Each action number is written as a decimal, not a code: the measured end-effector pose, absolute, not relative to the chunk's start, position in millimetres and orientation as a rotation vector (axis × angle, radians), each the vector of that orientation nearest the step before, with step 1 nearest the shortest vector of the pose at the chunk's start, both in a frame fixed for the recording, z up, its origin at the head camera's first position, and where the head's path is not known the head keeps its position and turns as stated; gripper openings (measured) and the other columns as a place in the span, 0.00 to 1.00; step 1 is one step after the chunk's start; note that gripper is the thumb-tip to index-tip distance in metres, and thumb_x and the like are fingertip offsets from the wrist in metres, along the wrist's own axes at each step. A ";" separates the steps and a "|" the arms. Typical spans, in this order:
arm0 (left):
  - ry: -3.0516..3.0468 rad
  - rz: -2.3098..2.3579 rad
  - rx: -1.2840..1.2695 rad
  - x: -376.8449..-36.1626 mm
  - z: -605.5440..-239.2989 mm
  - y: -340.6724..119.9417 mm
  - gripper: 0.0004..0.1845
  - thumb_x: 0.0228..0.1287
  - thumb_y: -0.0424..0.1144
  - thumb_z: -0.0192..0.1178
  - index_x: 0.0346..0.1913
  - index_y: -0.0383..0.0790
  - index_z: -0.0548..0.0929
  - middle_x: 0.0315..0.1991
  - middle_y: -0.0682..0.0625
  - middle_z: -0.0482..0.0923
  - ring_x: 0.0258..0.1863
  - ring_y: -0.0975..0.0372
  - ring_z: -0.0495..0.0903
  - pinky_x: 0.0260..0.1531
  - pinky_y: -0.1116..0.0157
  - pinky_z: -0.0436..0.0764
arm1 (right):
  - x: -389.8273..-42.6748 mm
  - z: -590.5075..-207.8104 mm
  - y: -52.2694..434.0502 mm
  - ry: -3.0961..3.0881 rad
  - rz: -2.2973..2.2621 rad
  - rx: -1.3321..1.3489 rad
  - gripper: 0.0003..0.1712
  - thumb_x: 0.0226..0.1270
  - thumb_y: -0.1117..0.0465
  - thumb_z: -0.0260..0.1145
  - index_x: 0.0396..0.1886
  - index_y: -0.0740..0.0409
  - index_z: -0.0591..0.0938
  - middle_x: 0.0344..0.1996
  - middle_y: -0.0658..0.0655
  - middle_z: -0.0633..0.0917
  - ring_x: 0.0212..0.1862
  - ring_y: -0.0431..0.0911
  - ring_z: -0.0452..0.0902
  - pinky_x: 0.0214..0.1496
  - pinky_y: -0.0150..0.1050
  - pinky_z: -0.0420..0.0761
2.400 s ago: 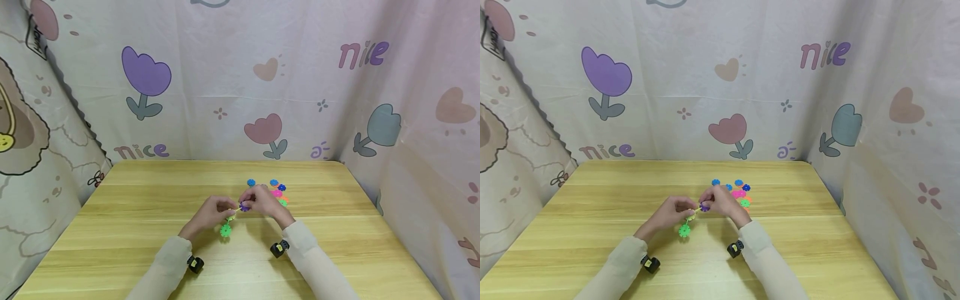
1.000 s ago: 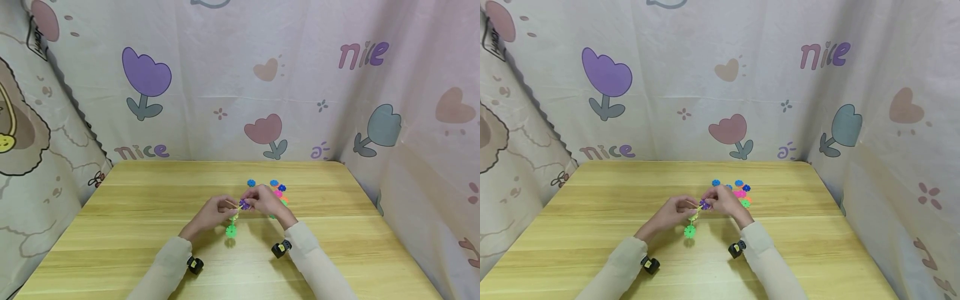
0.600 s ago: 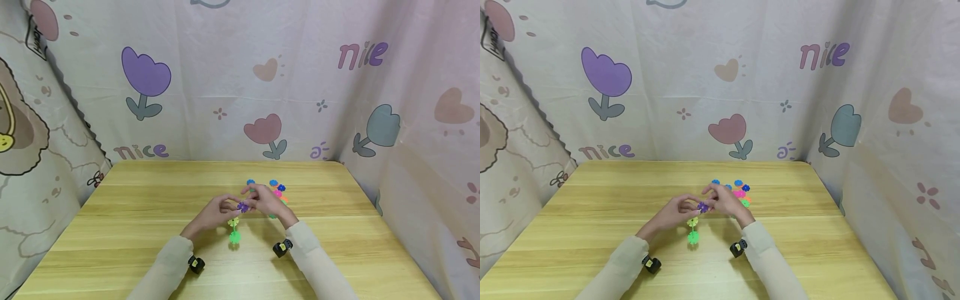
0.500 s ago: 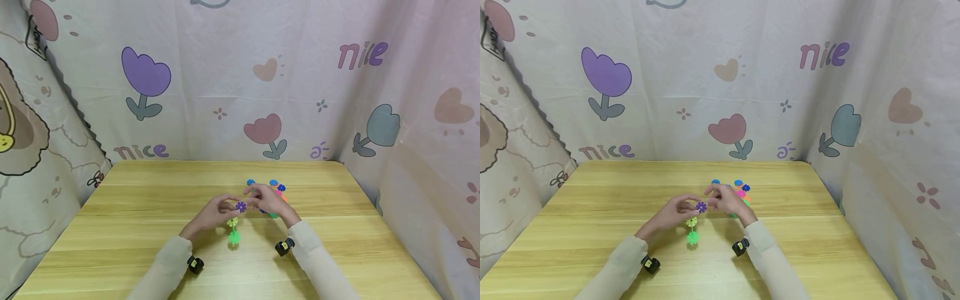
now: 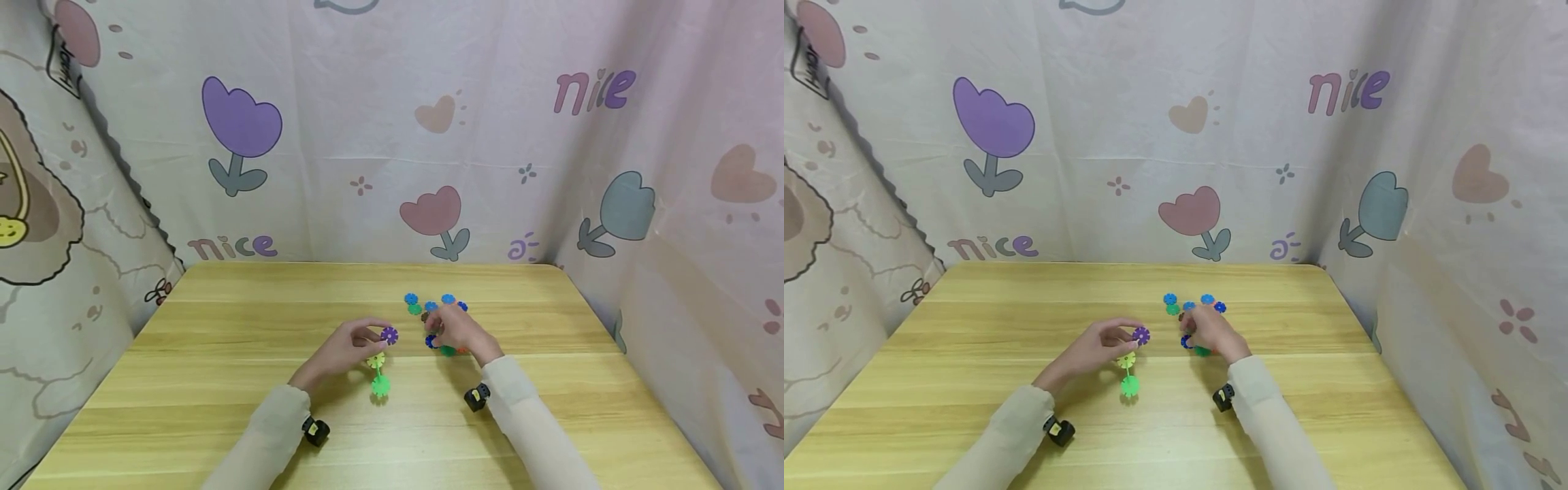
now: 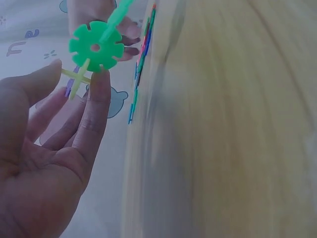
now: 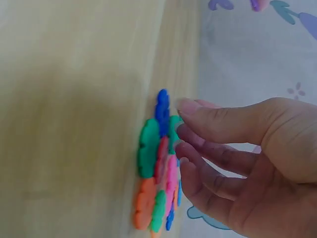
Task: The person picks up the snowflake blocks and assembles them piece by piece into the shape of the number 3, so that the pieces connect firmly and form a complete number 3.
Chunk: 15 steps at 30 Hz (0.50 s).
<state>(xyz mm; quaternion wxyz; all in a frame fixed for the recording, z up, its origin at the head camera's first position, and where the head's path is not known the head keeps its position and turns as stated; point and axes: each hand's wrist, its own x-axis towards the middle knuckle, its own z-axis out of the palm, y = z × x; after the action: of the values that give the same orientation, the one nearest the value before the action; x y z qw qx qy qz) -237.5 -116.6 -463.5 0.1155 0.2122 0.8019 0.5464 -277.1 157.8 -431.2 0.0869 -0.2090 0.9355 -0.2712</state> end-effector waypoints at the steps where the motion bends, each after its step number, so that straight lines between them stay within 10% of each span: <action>1: 2.349 1.600 0.621 -237.6 -463.6 -116.5 0.20 0.72 0.45 0.65 0.65 0.53 0.81 0.52 0.42 0.86 0.46 0.57 0.86 0.48 0.60 0.87 | -276.8 -432.7 158.3 2.786 -0.798 -0.609 0.16 0.54 0.77 0.77 0.43 0.65 0.88 0.38 0.59 0.88 0.39 0.46 0.84 0.46 0.41 0.87; 15: 2.348 1.597 0.590 -234.8 -461.5 -116.0 0.22 0.72 0.45 0.65 0.66 0.51 0.80 0.51 0.44 0.87 0.50 0.55 0.86 0.50 0.56 0.87 | -278.4 -442.6 162.2 2.784 -0.757 -0.707 0.13 0.58 0.71 0.77 0.43 0.62 0.89 0.34 0.56 0.87 0.36 0.43 0.78 0.43 0.37 0.83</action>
<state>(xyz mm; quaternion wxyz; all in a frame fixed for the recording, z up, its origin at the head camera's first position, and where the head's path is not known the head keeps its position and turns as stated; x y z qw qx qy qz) -234.8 -116.0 -461.5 0.1204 0.2020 0.8038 0.5465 -278.4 162.2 -442.6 0.0854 -0.2370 0.9339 -0.2538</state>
